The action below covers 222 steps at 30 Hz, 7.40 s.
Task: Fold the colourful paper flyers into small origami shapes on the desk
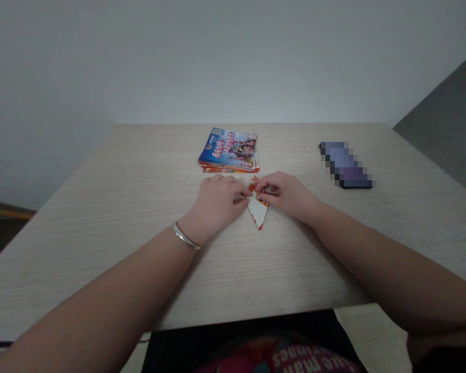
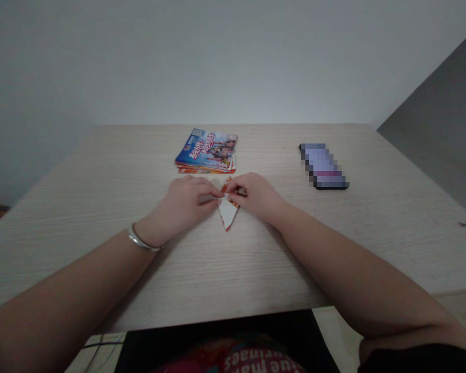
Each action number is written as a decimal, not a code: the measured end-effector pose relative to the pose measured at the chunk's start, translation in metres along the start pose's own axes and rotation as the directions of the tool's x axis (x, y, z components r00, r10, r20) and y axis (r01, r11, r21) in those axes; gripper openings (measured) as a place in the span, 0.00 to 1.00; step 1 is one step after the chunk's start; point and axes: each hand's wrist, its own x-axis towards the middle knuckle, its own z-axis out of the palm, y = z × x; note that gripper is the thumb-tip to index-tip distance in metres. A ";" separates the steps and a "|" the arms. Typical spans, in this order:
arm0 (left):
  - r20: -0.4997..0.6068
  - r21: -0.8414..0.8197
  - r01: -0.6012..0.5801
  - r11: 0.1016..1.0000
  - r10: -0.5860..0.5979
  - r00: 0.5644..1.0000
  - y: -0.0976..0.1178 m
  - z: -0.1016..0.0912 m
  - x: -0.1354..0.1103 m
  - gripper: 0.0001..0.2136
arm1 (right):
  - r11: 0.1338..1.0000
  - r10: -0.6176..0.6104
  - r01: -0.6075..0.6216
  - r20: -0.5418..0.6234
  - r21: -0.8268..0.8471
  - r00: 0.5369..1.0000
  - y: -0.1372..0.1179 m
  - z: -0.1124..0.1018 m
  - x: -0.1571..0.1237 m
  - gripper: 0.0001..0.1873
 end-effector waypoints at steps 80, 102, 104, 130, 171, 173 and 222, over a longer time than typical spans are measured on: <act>0.020 0.285 0.008 0.959 -0.014 1.000 0.031 -0.005 -0.012 0.21 | 0.766 0.017 0.058 0.110 -0.641 0.994 -0.001 0.004 -0.003 0.27; 0.118 0.207 -0.188 0.960 0.166 0.979 0.019 -0.001 -0.003 0.18 | 0.895 -0.134 0.151 0.071 -0.419 0.988 0.006 -0.012 0.005 0.05; 0.128 0.238 -0.185 0.954 0.158 0.979 0.025 -0.003 -0.006 0.18 | 0.897 -0.117 0.140 0.079 -0.420 0.990 0.006 -0.014 0.006 0.06; 0.214 0.346 -0.388 0.854 0.331 0.919 0.023 -0.015 -0.016 0.18 | 0.795 -0.089 0.250 0.303 -0.552 0.949 -0.031 -0.030 -0.009 0.14; 0.011 0.118 -0.218 0.969 0.219 0.976 0.005 0.001 -0.007 0.09 | 0.609 -0.255 0.426 0.344 -0.669 0.904 -0.024 -0.015 -0.018 0.17; 0.021 0.149 -0.213 0.966 0.212 0.977 0.005 0.000 -0.008 0.09 | 0.626 -0.247 0.407 0.326 -0.665 0.912 -0.024 -0.014 -0.018 0.17; -0.079 -0.048 -0.116 0.992 0.112 0.991 0.002 0.014 -0.005 0.06 | 0.975 0.080 -0.056 0.103 -0.217 0.991 -0.012 -0.005 -0.011 0.05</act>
